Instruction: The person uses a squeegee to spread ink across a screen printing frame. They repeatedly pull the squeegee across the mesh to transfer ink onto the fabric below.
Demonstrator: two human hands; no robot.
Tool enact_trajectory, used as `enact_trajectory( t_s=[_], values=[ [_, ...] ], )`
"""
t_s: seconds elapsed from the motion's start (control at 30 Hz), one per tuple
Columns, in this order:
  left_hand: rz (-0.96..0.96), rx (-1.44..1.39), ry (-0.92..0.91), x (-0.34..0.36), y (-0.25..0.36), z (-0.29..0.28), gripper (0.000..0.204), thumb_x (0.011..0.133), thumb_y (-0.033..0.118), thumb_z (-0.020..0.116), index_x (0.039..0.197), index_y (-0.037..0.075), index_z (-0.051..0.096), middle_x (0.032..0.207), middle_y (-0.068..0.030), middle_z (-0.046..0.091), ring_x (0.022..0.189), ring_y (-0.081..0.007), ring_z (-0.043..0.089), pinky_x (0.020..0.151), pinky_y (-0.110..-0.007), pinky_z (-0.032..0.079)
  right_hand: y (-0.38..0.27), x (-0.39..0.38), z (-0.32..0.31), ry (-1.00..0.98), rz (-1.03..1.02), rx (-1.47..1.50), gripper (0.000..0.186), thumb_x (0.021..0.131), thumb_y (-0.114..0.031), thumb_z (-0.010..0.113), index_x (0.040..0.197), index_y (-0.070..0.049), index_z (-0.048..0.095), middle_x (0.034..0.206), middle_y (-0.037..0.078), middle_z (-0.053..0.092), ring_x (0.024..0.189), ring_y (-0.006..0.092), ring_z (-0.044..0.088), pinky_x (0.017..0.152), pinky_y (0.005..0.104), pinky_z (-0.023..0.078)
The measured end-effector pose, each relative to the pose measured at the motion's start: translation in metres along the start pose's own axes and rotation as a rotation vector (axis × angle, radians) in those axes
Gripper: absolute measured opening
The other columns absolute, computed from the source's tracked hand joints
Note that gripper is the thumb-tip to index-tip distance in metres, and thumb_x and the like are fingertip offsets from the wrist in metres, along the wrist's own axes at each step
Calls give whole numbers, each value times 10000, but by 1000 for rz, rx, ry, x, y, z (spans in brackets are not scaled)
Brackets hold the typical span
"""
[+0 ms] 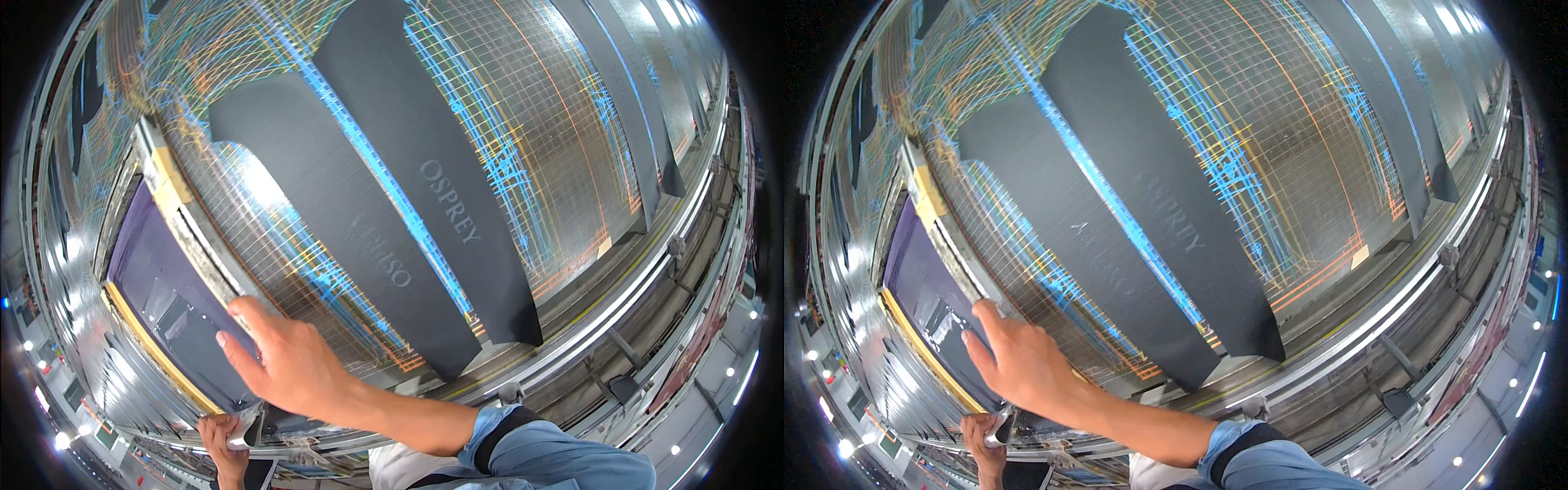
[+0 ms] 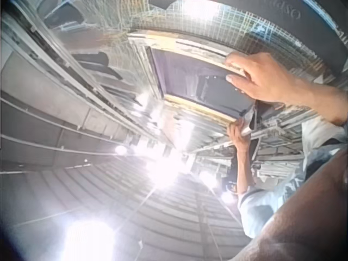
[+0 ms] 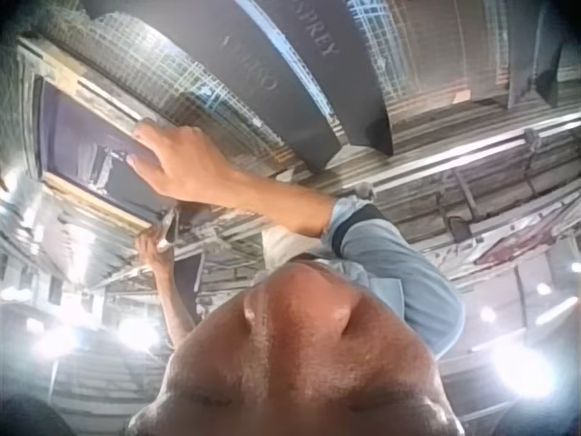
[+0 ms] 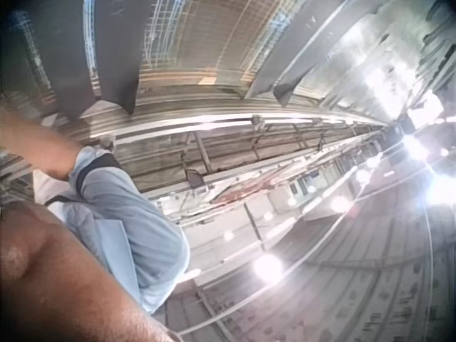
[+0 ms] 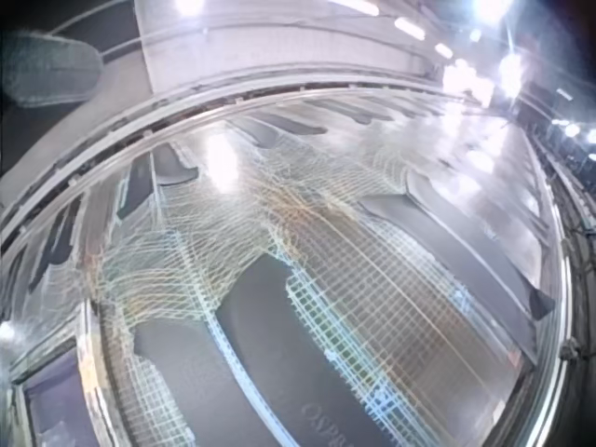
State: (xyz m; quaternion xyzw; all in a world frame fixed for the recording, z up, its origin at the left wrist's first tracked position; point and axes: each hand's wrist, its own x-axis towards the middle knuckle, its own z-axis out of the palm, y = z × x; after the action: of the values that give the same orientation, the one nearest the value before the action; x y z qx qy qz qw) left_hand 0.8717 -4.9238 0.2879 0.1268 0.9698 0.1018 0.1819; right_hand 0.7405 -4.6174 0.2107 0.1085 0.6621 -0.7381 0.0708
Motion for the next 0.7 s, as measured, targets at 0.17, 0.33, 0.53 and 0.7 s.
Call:
enact_trajectory(
  t_s=[0.17,0.33,0.53,0.7],
  values=[
    [28,-25,20,-2,4,2,522,511,-48,728,1015,77,672,963,-104,621,982,-353,561,879,-465,448,-1,-5,-1,0,42,-118,362,974,-247,708,1239,-67,539,646,176,659,568,324,710,508,406,527],
    [64,-23,109,-5,11,3,494,615,-11,795,1089,95,705,984,-88,631,1027,-351,564,920,-473,434,-2,-7,0,73,16,-330,377,976,-293,665,1239,-46,556,654,226,659,647,428,692,606,497,525],
    [139,-166,279,-7,10,20,426,647,60,826,1058,106,724,979,-58,680,951,-287,643,872,-429,438,9,1,7,273,-91,-659,249,984,-311,652,1129,-109,668,913,262,717,889,476,695,763,513,561],
    [134,-252,97,3,-7,8,250,683,123,848,918,117,761,849,-92,711,825,-317,681,783,-446,462,-18,1,18,153,-411,-1057,313,946,-325,707,1165,-101,716,1237,192,688,1187,400,585,937,476,522]
  ],
)
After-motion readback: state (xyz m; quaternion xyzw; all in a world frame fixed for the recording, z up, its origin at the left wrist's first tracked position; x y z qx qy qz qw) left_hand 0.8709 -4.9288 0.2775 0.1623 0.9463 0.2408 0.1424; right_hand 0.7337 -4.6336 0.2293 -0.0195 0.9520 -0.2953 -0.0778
